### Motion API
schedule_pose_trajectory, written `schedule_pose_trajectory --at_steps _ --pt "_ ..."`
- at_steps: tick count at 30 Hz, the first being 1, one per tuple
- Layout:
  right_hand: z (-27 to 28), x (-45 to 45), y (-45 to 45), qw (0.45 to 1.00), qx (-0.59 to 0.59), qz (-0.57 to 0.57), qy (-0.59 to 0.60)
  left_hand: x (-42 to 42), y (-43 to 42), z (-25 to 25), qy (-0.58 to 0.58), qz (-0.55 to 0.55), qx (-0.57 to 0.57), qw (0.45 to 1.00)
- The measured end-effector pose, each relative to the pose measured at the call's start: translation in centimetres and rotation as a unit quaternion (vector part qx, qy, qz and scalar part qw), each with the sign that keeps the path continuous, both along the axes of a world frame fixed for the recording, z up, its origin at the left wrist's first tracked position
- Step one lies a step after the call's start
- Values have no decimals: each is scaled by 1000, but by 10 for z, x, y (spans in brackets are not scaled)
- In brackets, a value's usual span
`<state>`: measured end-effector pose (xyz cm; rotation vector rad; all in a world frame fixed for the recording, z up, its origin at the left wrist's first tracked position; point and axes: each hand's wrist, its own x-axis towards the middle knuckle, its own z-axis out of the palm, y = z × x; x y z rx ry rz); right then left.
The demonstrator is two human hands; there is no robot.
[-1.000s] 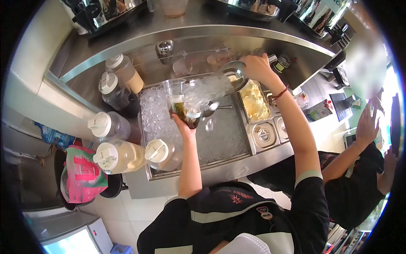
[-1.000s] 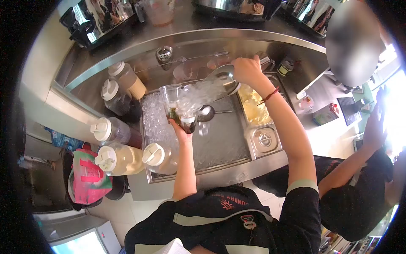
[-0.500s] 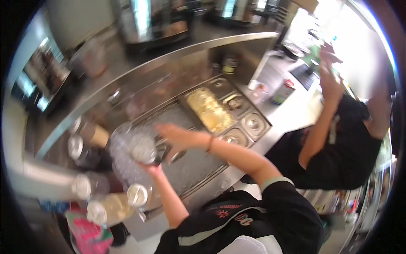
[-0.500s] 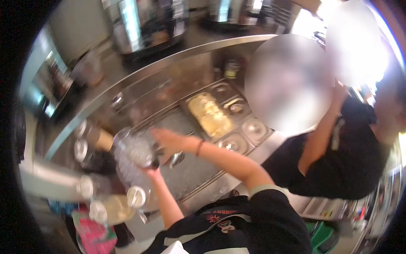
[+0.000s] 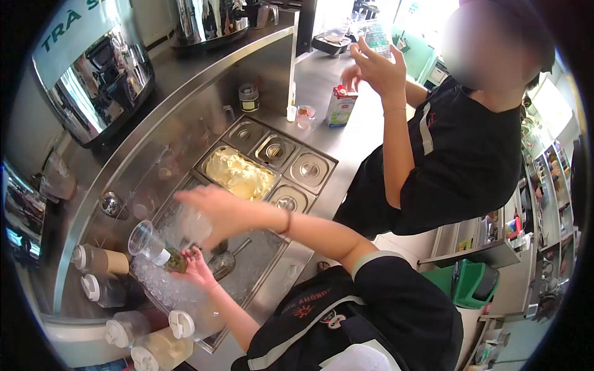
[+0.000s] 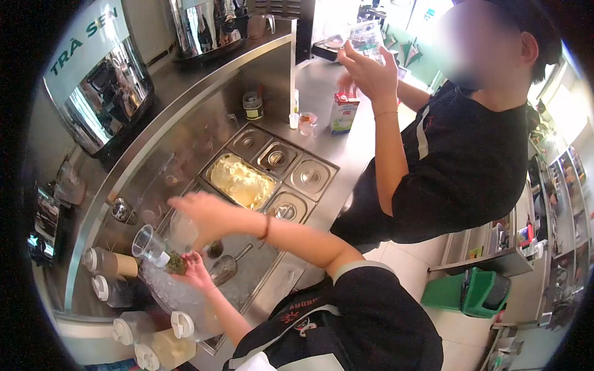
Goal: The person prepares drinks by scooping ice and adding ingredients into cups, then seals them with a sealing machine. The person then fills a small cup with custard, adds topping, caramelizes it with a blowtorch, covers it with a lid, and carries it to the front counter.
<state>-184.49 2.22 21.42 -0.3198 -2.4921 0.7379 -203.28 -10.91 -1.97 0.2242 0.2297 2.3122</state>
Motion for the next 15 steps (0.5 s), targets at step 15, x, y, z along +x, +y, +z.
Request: schedule_pose_trajectory --at_steps 15 --pt "-125 237 161 770 -42 -626 -117 77 -98 32 153 20 -117 981"
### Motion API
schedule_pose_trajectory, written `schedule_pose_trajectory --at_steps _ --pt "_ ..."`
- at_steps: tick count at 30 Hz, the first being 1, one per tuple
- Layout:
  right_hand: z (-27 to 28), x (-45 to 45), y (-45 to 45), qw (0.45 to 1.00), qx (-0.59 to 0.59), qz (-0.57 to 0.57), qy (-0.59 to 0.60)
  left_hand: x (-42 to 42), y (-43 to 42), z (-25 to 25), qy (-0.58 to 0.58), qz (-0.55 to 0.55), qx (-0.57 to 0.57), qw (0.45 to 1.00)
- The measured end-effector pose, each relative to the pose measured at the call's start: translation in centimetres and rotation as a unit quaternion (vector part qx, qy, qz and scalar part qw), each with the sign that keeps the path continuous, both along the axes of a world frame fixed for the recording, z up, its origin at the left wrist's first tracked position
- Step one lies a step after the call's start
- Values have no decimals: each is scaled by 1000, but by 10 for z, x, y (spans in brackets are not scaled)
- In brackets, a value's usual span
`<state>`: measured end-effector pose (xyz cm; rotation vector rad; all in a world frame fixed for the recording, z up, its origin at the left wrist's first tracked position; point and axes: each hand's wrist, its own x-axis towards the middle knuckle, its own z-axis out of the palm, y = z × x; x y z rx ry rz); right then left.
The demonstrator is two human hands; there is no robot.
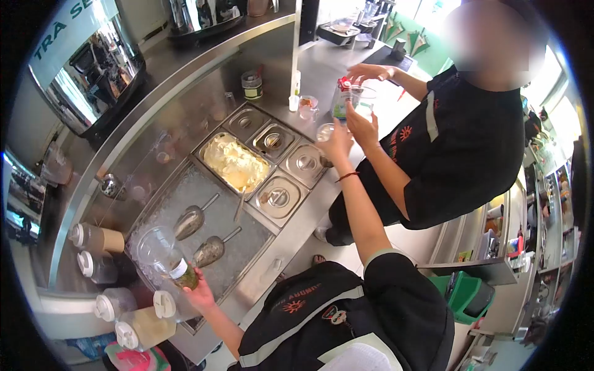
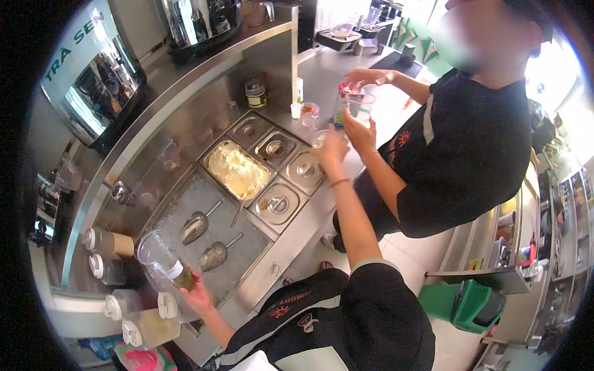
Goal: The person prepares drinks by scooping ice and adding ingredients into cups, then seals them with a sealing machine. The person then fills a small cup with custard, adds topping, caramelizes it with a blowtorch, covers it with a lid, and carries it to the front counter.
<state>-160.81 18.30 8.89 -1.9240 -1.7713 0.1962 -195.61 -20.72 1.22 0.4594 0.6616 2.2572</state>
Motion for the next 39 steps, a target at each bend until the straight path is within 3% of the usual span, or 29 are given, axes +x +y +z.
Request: schedule_pose_trajectory --at_steps 2,5,7,10,13,14,16,18,19,20,22,23,25,26,27,29,30,31,32,33,34,35,37,39 --pt "-33 20 15 994 56 -77 -51 4 -14 -9 11 1 -33 999" --pt "-34 31 19 994 -3 -107 -34 10 -28 -17 -36 -18 -41 998" --pt "-34 36 29 994 4 -107 -29 19 -19 -8 21 -19 -17 999" --pt "-37 41 47 993 15 -111 -45 38 -8 12 35 70 -64 995" --pt "-57 54 72 980 4 -140 -142 46 -3 27 72 41 -77 994" --pt "-69 63 84 990 -4 -93 -106 55 3 43 85 40 -79 992" --pt "-96 63 110 956 42 -217 -192 50 1 36 49 -10 -66 997" --pt "-89 63 113 941 27 -211 -262 54 6 50 61 4 -72 996" --pt "-111 76 133 938 59 -199 -278 55 7 55 61 28 -75 995" --pt "-98 71 114 938 169 -165 -254 57 9 58 78 51 -88 992" --pt "-80 55 88 960 164 -166 -156 55 9 62 91 80 -100 988" --pt "-78 56 94 981 51 -149 -116 54 8 63 85 73 -95 989" --pt "-68 42 88 987 -63 -128 -76 51 7 65 78 68 -90 991" --pt "-52 17 53 980 128 -99 -116 50 7 65 76 70 -92 990" --pt "-36 -6 18 935 313 -68 -150 49 7 66 75 71 -95 990" --pt "-5 -47 -31 943 323 59 -58 45 3 68 70 71 -102 990" --pt "-5 -65 -60 946 253 203 25 43 3 68 68 70 -107 989" --pt "-7 -81 -87 919 175 336 107 38 3 65 66 61 -108 990" --pt "-17 -86 -116 873 49 481 61 33 1 60 69 51 -96 992" --pt "-24 -91 -150 786 -50 615 35 29 0 56 70 38 -84 993" --pt "-16 -102 -177 652 -296 698 26 26 0 56 77 48 -80 993" --pt "-41 -102 -193 557 -366 742 -74 24 -2 56 81 54 -75 992" --pt "-105 -93 -217 485 -410 769 -75 15 -8 49 69 29 -69 995" --pt "-160 -100 -223 463 -395 787 -101 4 -16 34 55 14 -80 995"
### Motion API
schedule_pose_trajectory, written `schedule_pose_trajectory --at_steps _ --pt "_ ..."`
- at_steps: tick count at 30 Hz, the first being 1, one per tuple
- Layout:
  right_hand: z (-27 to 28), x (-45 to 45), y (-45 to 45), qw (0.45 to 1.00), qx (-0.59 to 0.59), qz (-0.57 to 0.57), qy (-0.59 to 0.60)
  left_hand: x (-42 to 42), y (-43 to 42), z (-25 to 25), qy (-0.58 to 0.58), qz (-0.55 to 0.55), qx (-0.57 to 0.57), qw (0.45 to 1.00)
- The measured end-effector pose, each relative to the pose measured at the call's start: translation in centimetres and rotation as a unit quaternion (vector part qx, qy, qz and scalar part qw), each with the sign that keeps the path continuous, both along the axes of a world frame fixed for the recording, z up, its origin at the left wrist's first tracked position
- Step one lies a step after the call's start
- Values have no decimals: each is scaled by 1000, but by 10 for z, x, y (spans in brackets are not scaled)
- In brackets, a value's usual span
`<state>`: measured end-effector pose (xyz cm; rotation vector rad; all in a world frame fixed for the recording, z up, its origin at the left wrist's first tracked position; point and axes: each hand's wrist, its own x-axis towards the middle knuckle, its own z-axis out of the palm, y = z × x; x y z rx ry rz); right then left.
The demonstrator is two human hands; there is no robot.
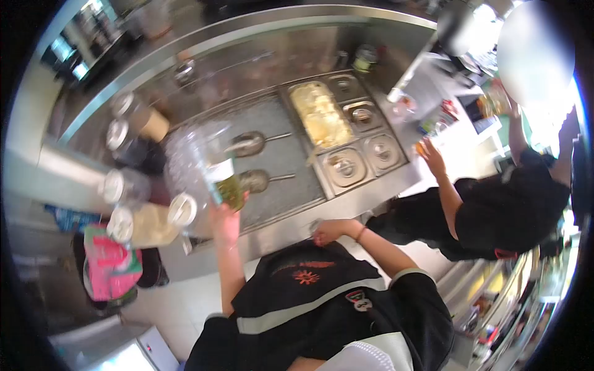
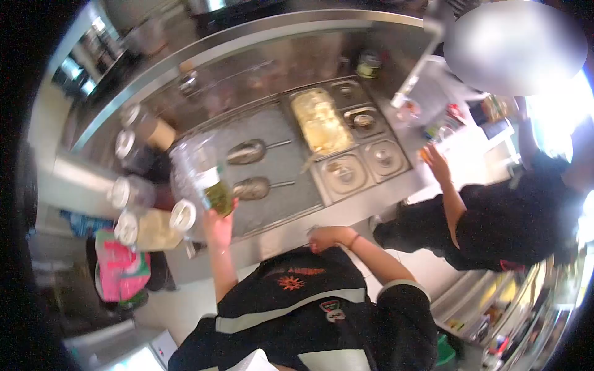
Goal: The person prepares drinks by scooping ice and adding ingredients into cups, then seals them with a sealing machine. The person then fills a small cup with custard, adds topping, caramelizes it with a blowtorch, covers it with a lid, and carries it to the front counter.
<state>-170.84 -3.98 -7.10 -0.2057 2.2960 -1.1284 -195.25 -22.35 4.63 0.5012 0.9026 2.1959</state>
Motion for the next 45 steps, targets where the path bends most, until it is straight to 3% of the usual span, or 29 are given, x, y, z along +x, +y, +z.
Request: schedule_pose_trajectory --at_steps 1,3,5,7,9,11,12,13,14,15,16,18,19,21,23,24,25,26,27,28,29,30,31,32,34,37,40,45 --pt "-12 -11 3 999 30 26 -17 0 2 0 -11 28 5 1000" --pt "19 -30 2 988 -16 -135 -74 -6 0 -1 -1 6 -25 1000" --pt "-18 -59 5 982 79 -125 120 -21 -1 -18 -11 -34 -2 999" --pt "-13 -84 1 936 176 -217 216 -22 5 -22 -24 -91 17 995" --pt "24 -90 4 886 222 -227 337 -19 13 -14 -56 -40 14 998" --pt "88 -69 24 870 225 -251 359 -25 16 -15 -44 -69 26 996" --pt "142 -43 43 847 297 -264 352 -28 16 -16 -38 -75 29 996" --pt "178 -16 64 777 409 -335 341 -33 14 -17 -40 -90 33 995" --pt "227 25 87 649 437 -449 432 -38 13 -19 -47 -87 26 995" --pt "265 67 118 530 618 -394 427 -40 13 -20 -55 -80 18 995" --pt "289 108 151 435 610 -462 475 -39 14 -17 -62 -86 23 994" --pt "348 192 202 302 687 -538 384 -37 15 -11 -33 -12 -18 999" --pt "376 223 214 237 738 -529 346 -44 12 -20 -40 -10 -12 999" --pt "395 295 250 168 858 -439 208 -57 9 -38 -25 -33 -17 999" --pt "362 382 286 205 842 -481 137 -42 17 -18 -50 7 -26 998" --pt "301 453 320 199 830 -520 22 -35 23 -15 -69 43 -39 996" --pt "283 437 297 279 683 -635 -227 -33 27 -16 -66 42 -40 996" --pt "292 417 278 553 528 -529 -369 -34 29 -18 -56 27 -29 998" --pt "205 469 312 680 454 -506 -275 -34 33 -20 -47 12 -19 999" --pt "182 438 286 723 412 -534 -152 -27 37 -19 -37 6 -6 999" --pt "59 484 321 780 404 -477 33 -16 44 -11 -34 4 -8 999" --pt "61 442 287 765 424 -484 -36 -2 59 2 -68 46 -16 997" --pt "-1 442 278 713 409 -559 -106 7 69 8 -101 88 -23 991" --pt "-54 441 278 759 352 -477 -270 9 74 8 -97 88 -22 991" --pt "-17 403 223 747 234 -540 -310 9 79 2 -96 34 13 995" --pt "-19 387 215 708 203 -615 -282 5 87 -3 -73 -28 64 995" --pt "-34 393 238 725 207 -615 -231 15 95 9 -65 -21 67 995" --pt "15 371 272 738 270 -610 -106 7 90 2 -71 -19 56 996"
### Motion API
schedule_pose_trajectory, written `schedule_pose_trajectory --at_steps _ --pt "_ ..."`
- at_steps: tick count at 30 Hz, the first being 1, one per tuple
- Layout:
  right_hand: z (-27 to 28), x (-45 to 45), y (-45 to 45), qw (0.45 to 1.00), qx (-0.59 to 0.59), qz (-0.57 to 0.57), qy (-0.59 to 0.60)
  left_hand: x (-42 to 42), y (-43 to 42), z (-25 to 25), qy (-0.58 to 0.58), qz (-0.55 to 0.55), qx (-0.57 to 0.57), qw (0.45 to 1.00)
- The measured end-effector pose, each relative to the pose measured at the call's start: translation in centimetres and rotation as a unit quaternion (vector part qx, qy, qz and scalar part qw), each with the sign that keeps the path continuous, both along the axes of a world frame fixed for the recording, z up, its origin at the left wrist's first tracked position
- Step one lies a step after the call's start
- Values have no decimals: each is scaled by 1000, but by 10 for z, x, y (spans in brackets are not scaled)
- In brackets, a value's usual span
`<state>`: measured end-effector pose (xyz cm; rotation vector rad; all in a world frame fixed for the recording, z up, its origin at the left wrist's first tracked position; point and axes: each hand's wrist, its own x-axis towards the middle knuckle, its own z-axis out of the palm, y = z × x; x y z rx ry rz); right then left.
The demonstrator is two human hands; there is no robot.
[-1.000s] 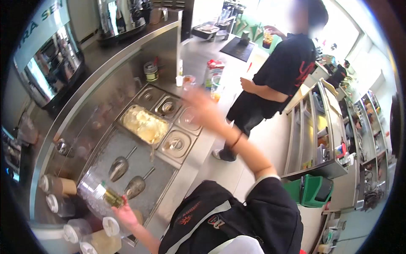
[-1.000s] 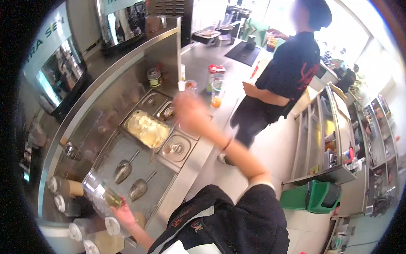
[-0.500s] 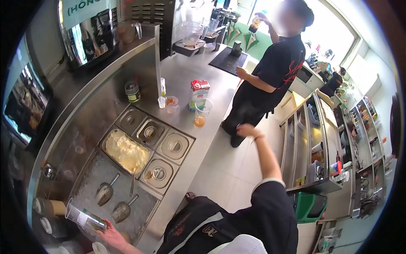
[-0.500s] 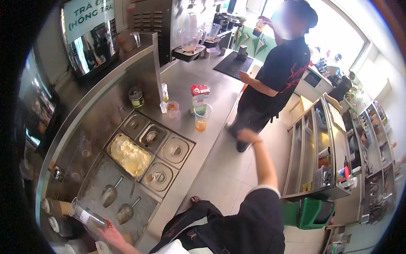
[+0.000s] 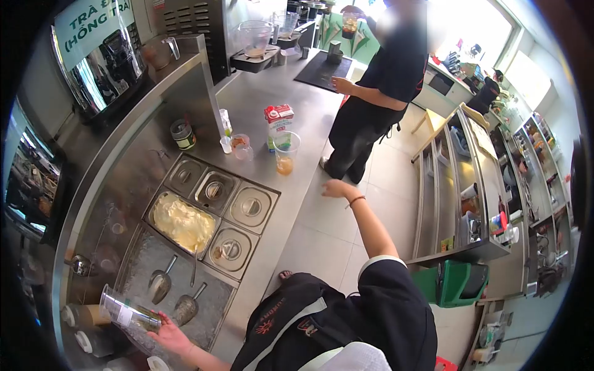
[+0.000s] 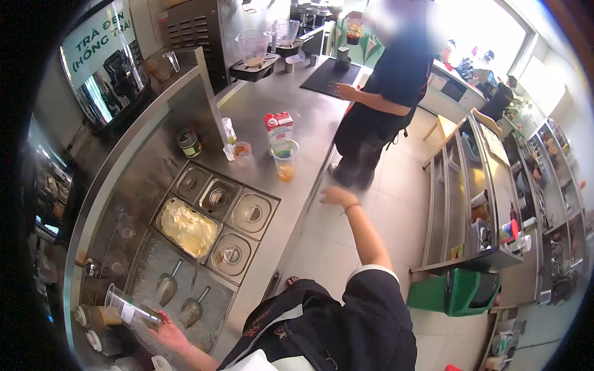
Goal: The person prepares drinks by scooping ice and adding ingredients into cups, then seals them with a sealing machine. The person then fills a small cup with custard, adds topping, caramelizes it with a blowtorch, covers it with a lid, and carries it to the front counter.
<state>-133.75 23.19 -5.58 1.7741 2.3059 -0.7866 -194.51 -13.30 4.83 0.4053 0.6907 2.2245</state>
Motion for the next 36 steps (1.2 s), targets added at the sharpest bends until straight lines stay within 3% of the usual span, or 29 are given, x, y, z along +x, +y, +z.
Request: schedule_pose_trajectory --at_steps 6,11,17,19,22,23,24,26,30,36 --pt "118 -76 -26 993 78 45 72 -28 -28 -11 3 -18 -6 1000" --pt "174 -130 -67 994 43 41 94 -44 -54 -11 45 9 -43 998" --pt "177 -174 -102 984 47 103 141 -66 -82 -14 112 -32 -29 993" --pt "178 -191 -113 979 43 130 151 -61 -83 -7 107 32 -46 993" --pt "184 -219 -128 972 38 194 130 -95 -93 -42 167 -25 -60 984" --pt "188 -229 -134 963 42 220 149 -100 -93 -52 213 8 -85 973" --pt "187 -240 -140 958 23 236 159 -96 -87 -42 260 42 -114 958" --pt "191 -262 -145 940 18 323 113 -71 -81 -18 285 18 -57 957" --pt "218 -305 -168 907 -54 389 153 -54 -75 -10 254 33 -64 964" --pt "179 -384 -187 824 -122 534 142 -26 -62 15 207 40 -91 973"
